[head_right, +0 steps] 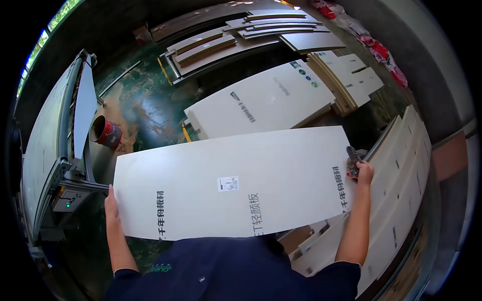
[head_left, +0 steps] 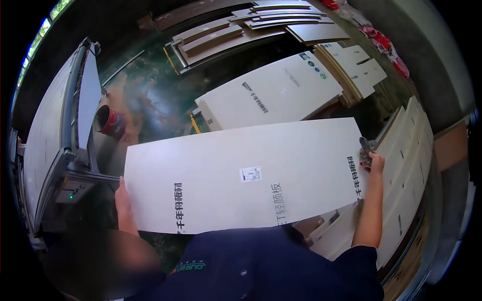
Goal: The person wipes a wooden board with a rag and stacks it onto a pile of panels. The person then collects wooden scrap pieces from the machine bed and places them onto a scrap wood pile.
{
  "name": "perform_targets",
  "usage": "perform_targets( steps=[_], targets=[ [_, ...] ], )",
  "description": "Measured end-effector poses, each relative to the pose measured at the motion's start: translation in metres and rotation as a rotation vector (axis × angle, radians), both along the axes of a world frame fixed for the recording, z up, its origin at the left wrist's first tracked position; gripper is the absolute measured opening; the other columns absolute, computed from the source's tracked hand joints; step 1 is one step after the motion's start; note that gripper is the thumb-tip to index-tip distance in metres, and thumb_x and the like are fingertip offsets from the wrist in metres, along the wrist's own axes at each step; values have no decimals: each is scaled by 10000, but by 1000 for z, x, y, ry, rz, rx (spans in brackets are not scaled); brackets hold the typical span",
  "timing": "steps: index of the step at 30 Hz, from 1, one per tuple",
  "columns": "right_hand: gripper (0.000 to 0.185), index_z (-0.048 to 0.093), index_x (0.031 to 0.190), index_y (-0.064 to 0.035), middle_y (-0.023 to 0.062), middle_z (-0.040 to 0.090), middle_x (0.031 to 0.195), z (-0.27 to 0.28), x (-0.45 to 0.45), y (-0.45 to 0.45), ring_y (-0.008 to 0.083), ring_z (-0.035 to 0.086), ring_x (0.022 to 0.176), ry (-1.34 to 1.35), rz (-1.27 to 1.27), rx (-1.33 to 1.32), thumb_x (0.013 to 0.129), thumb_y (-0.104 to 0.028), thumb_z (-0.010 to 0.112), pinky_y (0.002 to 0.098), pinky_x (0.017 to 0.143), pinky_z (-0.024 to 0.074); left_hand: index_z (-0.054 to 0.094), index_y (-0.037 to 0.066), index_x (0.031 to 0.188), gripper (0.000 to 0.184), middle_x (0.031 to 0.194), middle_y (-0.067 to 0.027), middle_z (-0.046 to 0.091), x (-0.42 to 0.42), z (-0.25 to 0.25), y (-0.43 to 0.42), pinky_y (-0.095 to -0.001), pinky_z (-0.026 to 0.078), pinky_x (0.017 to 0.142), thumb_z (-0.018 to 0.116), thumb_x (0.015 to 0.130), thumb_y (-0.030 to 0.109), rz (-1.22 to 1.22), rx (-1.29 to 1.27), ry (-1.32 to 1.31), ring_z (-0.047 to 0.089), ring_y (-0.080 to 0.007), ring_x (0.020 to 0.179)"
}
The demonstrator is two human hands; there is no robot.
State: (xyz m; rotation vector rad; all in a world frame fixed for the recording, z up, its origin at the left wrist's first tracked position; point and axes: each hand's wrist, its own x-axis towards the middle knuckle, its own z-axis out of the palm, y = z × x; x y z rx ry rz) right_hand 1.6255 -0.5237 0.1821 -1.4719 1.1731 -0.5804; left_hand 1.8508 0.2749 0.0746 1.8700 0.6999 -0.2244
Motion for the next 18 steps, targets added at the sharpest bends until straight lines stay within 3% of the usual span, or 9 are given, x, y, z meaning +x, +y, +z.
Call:
perform_targets(
  steps=[6, 10, 13, 18],
  targets=[
    [186, 631, 851, 74, 127, 627, 704, 4, 151, -101, 232, 595, 455, 123, 86, -82, 839, -75, 520, 309, 365, 457, 578, -81, 1230, 669, 1159, -126, 653, 41, 9, -88, -322, 421, 941, 388, 988, 514, 64, 63, 106, 601, -225, 1036],
    [209, 656, 895, 58, 103, 642, 701, 17, 226, -138, 184, 579, 475, 185, 115, -63, 826, -58, 497, 297, 410, 458, 566, -88, 1241, 652, 1166, -123, 650, 71, 27, -135, -314, 427, 937, 410, 989, 493, 175, 127, 181, 599, -221, 1045],
    [178, 643, 862, 54, 115, 637, 684, 1, 260, -173, 198, 558, 425, 188, 151, -122, 828, -61, 511, 293, 393, 444, 603, -49, 1214, 642, 1125, -120, 665, 94, -12, -126, -329, 466, 894, 419, 977, 518, 172, -80, 76, 624, -222, 975],
    [146, 643, 842, 52, 114, 627, 666, 25, 304, -173, 220, 590, 428, 198, 154, -113, 829, -39, 530, 297, 365, 434, 599, -60, 1211, 638, 1145, -134, 654, 133, -51, -129, -328, 460, 907, 426, 974, 507, 153, -11, 120, 618, -229, 1005]
  ],
)
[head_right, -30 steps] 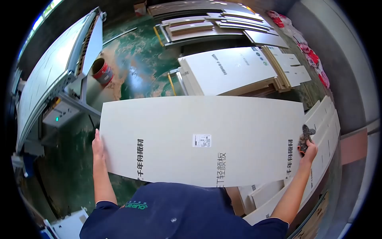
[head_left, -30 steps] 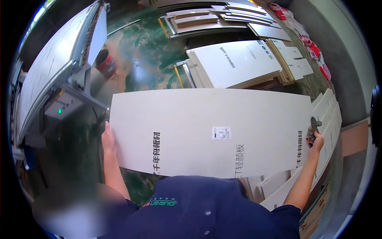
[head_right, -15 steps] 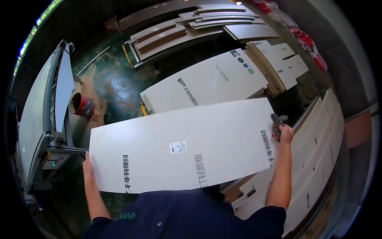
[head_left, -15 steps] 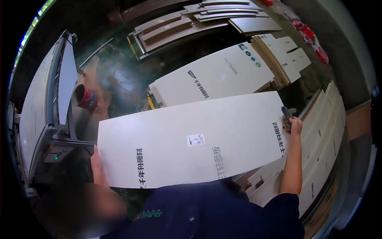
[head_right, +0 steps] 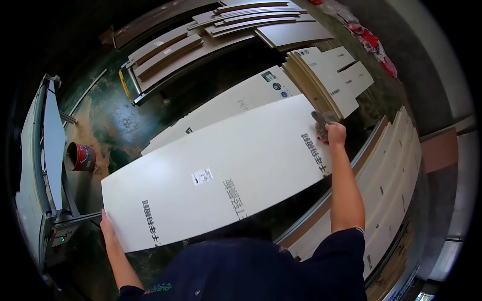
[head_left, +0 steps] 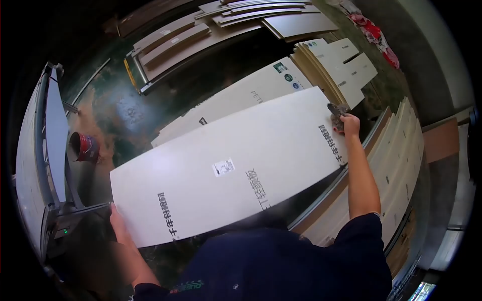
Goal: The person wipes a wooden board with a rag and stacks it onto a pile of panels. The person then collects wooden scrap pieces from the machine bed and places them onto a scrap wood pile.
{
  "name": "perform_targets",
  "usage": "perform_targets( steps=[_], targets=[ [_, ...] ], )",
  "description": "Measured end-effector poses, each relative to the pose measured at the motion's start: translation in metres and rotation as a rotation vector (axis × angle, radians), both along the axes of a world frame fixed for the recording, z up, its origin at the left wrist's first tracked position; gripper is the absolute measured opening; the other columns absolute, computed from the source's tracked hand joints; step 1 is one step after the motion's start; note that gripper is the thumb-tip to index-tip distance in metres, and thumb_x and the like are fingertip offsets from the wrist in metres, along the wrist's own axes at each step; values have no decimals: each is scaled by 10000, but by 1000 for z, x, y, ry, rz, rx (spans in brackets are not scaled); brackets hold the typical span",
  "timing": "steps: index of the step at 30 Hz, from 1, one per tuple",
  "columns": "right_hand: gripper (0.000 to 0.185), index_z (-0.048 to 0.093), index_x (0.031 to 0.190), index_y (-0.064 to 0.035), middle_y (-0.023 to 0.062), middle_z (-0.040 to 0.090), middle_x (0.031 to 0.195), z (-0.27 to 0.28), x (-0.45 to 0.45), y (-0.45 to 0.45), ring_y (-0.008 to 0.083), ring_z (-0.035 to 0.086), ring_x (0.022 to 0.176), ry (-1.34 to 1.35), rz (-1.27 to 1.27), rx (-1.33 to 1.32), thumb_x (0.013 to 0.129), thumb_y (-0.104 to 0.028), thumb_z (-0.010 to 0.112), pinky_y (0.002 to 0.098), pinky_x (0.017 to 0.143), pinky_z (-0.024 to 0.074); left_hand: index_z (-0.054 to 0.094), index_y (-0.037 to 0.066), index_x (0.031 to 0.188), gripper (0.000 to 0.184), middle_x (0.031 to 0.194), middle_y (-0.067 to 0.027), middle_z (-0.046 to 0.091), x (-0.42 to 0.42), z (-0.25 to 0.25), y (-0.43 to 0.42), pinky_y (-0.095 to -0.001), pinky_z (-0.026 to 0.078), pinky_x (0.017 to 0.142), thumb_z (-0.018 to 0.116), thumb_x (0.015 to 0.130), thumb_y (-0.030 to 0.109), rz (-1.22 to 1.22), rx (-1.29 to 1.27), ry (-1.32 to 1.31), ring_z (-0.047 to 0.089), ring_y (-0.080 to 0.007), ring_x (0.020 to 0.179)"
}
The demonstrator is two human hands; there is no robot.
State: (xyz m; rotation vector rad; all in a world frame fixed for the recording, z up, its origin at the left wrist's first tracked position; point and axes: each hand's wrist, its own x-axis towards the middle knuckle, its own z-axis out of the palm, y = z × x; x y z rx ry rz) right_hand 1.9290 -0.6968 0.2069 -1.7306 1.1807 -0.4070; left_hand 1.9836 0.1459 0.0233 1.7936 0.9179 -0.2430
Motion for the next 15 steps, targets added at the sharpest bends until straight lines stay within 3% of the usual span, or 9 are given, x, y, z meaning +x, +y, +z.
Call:
perform_targets(
  steps=[3, 8, 11, 15],
  targets=[
    [138, 647, 849, 48, 118, 626, 673, -8, 26, -24, 224, 587, 428, 22, -22, -25, 825, -47, 550, 299, 372, 439, 599, -64, 1209, 636, 1138, -126, 655, 10, -13, -16, -320, 462, 902, 448, 966, 503, 23, 70, 30, 618, -224, 1006],
    [190, 699, 920, 37, 133, 674, 771, -55, 56, -88, 196, 629, 540, 45, 24, -284, 798, -64, 593, 300, 443, 476, 593, -88, 1212, 647, 1182, -127, 637, 2, 25, -85, -320, 450, 912, 460, 965, 495, 108, -51, -8, 597, -209, 1047],
    [182, 665, 912, 68, 129, 648, 703, -55, 74, -103, 224, 597, 463, -2, 31, 22, 814, -59, 578, 312, 415, 458, 588, -83, 1221, 641, 1177, -121, 639, -17, 34, -120, -323, 451, 910, 453, 969, 491, 182, -61, -50, 599, -213, 1038],
    [186, 662, 905, 75, 124, 647, 687, -71, 66, -143, 222, 578, 425, -7, 30, 6, 820, -46, 550, 322, 385, 449, 577, -90, 1227, 621, 1169, -117, 641, -20, 37, -158, -315, 449, 907, 451, 979, 465, 225, 43, -55, 602, -216, 1020]
  ],
)
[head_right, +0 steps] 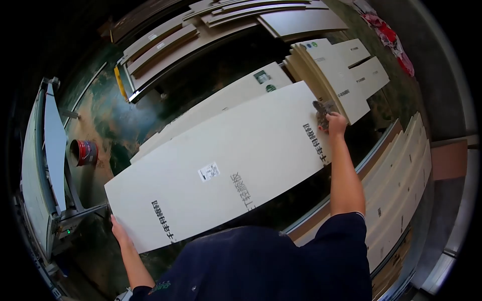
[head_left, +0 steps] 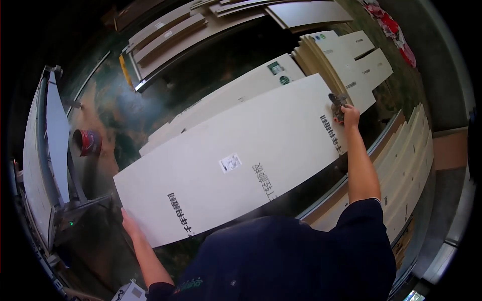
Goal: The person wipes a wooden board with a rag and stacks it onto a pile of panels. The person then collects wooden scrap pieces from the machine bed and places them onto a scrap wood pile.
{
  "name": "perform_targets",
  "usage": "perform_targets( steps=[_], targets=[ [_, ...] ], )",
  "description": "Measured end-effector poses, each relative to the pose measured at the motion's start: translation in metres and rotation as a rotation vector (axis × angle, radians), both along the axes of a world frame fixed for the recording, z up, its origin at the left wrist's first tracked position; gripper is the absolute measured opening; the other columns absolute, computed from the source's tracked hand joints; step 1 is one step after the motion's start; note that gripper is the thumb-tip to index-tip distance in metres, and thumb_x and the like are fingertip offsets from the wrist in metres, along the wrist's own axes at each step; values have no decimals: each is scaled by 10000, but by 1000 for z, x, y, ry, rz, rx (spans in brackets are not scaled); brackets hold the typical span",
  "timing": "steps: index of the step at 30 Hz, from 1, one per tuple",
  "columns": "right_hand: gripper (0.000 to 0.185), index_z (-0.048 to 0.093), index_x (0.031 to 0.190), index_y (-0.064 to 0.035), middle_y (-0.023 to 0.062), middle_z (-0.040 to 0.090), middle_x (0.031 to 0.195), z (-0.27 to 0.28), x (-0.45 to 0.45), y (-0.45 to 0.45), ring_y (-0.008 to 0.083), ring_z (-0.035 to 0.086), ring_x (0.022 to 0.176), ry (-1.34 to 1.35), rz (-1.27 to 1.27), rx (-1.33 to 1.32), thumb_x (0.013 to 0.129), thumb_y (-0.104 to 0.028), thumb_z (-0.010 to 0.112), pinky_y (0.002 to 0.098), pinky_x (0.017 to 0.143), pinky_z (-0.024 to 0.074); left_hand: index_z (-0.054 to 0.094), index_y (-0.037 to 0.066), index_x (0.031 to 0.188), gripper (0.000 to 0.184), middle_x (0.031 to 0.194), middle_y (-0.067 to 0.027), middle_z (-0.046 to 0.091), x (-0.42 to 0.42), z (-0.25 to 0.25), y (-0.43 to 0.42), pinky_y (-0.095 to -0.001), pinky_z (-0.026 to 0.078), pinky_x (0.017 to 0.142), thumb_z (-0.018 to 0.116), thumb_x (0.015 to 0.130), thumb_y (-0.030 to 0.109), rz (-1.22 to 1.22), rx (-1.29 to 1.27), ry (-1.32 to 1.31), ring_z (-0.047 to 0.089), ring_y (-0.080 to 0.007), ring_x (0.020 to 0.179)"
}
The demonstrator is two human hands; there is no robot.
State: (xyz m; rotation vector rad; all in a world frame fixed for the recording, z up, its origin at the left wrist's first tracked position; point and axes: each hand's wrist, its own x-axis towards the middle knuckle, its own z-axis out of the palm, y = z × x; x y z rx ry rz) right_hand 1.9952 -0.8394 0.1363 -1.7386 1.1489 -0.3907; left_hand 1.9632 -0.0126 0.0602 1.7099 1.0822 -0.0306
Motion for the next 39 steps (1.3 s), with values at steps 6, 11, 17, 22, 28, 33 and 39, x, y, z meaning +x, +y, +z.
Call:
perform_targets(
  steps=[6, 11, 17, 22, 28, 33, 39],
  targets=[
    [193, 657, 928, 47, 99, 643, 701, -13, -76, -94, 186, 586, 442, -128, -137, -37, 815, -60, 543, 281, 362, 443, 566, -92, 1238, 625, 1201, -125, 625, 21, -2, -60, -320, 443, 943, 452, 981, 466, -37, -87, -117, 587, -234, 1070],
    [209, 648, 949, 33, 98, 651, 778, 48, -202, -101, 188, 605, 508, -225, -303, 29, 828, -78, 518, 290, 390, 495, 552, -84, 1248, 595, 1226, -125, 605, 31, -1, -136, -330, 441, 952, 437, 998, 443, -172, -148, -152, 564, -235, 1103],
    [227, 648, 963, 44, 106, 662, 819, 37, -271, -208, 195, 626, 590, -258, -432, -79, 807, -59, 518, 335, 423, 531, 551, -65, 1261, 618, 1206, -121, 606, 68, 51, -224, -339, 450, 940, 422, 995, 478, -351, -135, -234, 572, -241, 1068],
    [174, 665, 896, 8, 75, 652, 755, -6, -246, -299, 179, 595, 535, -310, -308, -51, 816, -67, 530, 306, 420, 487, 572, -56, 1226, 632, 1135, -122, 638, 17, 88, -315, -339, 512, 859, 407, 985, 504, -277, 24, -297, 630, -251, 984],
    [199, 664, 908, 36, 86, 656, 759, 22, -258, -405, 178, 607, 555, -329, -384, 189, 798, -68, 533, 292, 441, 505, 561, -60, 1232, 637, 1149, -127, 631, 17, 134, -461, -339, 504, 877, 414, 983, 507, -272, -99, -375, 623, -246, 1002],
    [224, 650, 960, 35, 93, 656, 789, 46, -257, -475, 186, 607, 591, -317, -457, 121, 817, -65, 510, 317, 437, 514, 553, -57, 1245, 611, 1182, -126, 619, 58, 136, -555, -344, 485, 905, 409, 995, 481, -298, -120, -391, 606, -248, 1039],
    [202, 642, 932, 44, 102, 650, 777, 62, -268, -550, 185, 600, 564, -352, -510, 61, 828, -70, 513, 313, 412, 505, 548, -57, 1247, 622, 1186, -133, 613, 101, 113, -646, -354, 496, 892, 408, 988, 491, -350, -213, -307, 610, -267, 1024]
  ],
)
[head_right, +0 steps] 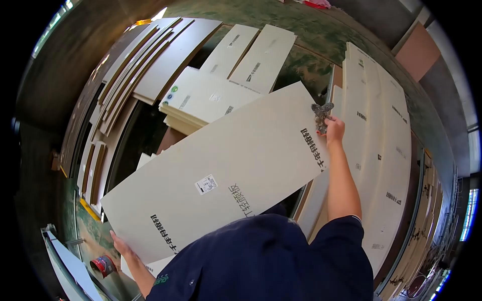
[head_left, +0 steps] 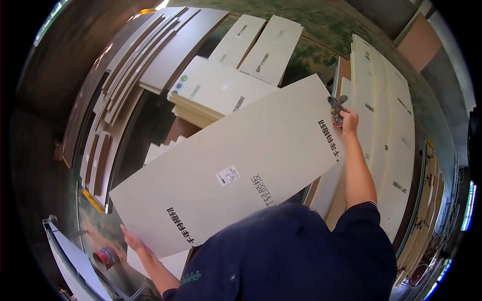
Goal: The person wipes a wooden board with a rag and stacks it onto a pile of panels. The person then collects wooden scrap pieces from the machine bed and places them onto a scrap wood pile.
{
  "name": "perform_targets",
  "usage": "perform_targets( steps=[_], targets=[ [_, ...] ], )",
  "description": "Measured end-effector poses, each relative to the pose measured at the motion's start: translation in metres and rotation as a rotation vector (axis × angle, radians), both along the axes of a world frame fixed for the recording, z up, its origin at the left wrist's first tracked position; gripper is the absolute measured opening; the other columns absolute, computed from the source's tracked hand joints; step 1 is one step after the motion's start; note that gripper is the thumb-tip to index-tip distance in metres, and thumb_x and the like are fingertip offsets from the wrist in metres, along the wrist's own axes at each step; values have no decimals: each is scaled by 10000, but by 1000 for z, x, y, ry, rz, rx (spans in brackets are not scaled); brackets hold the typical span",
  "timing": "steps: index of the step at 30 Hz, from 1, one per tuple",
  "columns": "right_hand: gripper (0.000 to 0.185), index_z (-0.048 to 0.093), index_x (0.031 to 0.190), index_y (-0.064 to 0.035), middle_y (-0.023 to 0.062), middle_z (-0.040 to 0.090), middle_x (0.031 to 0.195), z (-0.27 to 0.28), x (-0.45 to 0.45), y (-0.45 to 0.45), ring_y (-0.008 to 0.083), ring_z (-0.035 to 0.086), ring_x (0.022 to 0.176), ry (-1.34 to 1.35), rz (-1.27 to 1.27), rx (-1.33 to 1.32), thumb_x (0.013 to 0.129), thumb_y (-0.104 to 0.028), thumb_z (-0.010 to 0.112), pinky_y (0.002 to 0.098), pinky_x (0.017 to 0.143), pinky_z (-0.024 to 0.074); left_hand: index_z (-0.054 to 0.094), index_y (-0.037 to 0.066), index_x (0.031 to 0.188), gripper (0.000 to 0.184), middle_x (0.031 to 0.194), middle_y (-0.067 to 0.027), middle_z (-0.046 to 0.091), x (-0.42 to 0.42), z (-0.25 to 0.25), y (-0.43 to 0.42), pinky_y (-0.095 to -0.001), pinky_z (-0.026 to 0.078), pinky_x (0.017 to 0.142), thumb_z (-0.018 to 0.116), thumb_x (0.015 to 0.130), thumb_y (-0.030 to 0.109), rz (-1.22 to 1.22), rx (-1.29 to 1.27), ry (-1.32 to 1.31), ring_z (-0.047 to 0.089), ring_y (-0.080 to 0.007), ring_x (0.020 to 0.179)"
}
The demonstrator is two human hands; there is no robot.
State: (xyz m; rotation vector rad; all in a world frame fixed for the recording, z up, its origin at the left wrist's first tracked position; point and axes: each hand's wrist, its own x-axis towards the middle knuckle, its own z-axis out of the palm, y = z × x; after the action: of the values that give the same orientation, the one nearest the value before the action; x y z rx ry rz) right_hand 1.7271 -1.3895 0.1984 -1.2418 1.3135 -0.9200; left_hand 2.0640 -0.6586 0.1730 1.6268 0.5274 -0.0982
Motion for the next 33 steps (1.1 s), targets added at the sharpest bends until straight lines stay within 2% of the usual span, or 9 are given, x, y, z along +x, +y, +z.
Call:
perform_targets(
  steps=[4, 6, 9, 10, 12, 16, 22, 28, 33],
  targets=[
    [207, 648, 934, 46, 105, 649, 773, -41, 10, -82, 189, 603, 553, 8, -8, -69, 822, -69, 517, 315, 402, 503, 544, -51, 1255, 633, 1183, -140, 613, 18, 30, -84, -358, 505, 884, 408, 982, 504, -15, -7, -3, 614, -275, 1019],
    [211, 655, 937, 42, 103, 647, 765, -61, 22, -132, 191, 602, 536, 58, 41, -98, 814, -62, 520, 313, 392, 498, 542, -45, 1263, 631, 1193, -140, 610, 30, 24, -119, -356, 498, 900, 412, 981, 505, -15, 52, -32, 611, -275, 1033],
    [213, 656, 943, 42, 102, 646, 768, -50, 59, -178, 190, 596, 519, 26, 21, 77, 810, -56, 522, 318, 384, 499, 517, -57, 1285, 611, 1245, -141, 581, 16, 33, -171, -349, 470, 939, 408, 995, 470, 49, 95, -53, 583, -265, 1083],
    [212, 652, 948, 41, 104, 646, 779, -95, 51, -226, 193, 598, 523, 70, 76, -38, 814, -58, 521, 324, 383, 506, 505, -64, 1294, 602, 1269, -142, 567, 18, 39, -191, -347, 458, 955, 405, 1003, 453, 72, 91, -67, 570, -259, 1104],
    [208, 650, 951, 39, 103, 646, 784, -105, 62, -271, 193, 598, 523, 91, 89, 22, 821, -62, 522, 322, 383, 506, 497, -65, 1301, 607, 1287, -147, 554, 23, 38, -197, -343, 444, 974, 415, 1000, 455, 74, 132, -86, 558, -257, 1126],
    [192, 649, 945, 26, 94, 643, 784, -77, 99, -319, 187, 598, 541, 8, 70, 91, 841, -69, 519, 319, 400, 503, 525, -41, 1284, 621, 1246, -136, 589, 34, 60, -233, -337, 459, 956, 431, 981, 493, 102, 137, -164, 586, -263, 1084],
    [183, 648, 920, 1, 77, 641, 776, -14, 142, -326, 169, 597, 566, -56, 135, 150, 862, -69, 489, 307, 443, 512, 530, -55, 1276, 612, 1257, -135, 582, 34, 91, -302, -331, 445, 958, 424, 993, 477, 183, 82, -158, 567, -244, 1118],
    [185, 642, 955, 0, 74, 644, 806, 22, 146, -339, 176, 599, 579, 0, 147, 40, 857, -74, 504, 309, 451, 513, 577, -43, 1233, 606, 1177, -118, 630, 34, 41, -291, -325, 470, 907, 431, 986, 491, 150, -2, -48, 610, -233, 1036],
    [224, 632, 1018, 30, 90, 644, 855, 16, 166, -389, 192, 613, 619, 48, 207, -75, 849, -68, 522, 316, 458, 519, 569, -55, 1240, 647, 1197, -136, 622, 12, 4, -296, -334, 467, 926, 433, 972, 518, 215, -27, 15, 607, -249, 1059]
  ],
)
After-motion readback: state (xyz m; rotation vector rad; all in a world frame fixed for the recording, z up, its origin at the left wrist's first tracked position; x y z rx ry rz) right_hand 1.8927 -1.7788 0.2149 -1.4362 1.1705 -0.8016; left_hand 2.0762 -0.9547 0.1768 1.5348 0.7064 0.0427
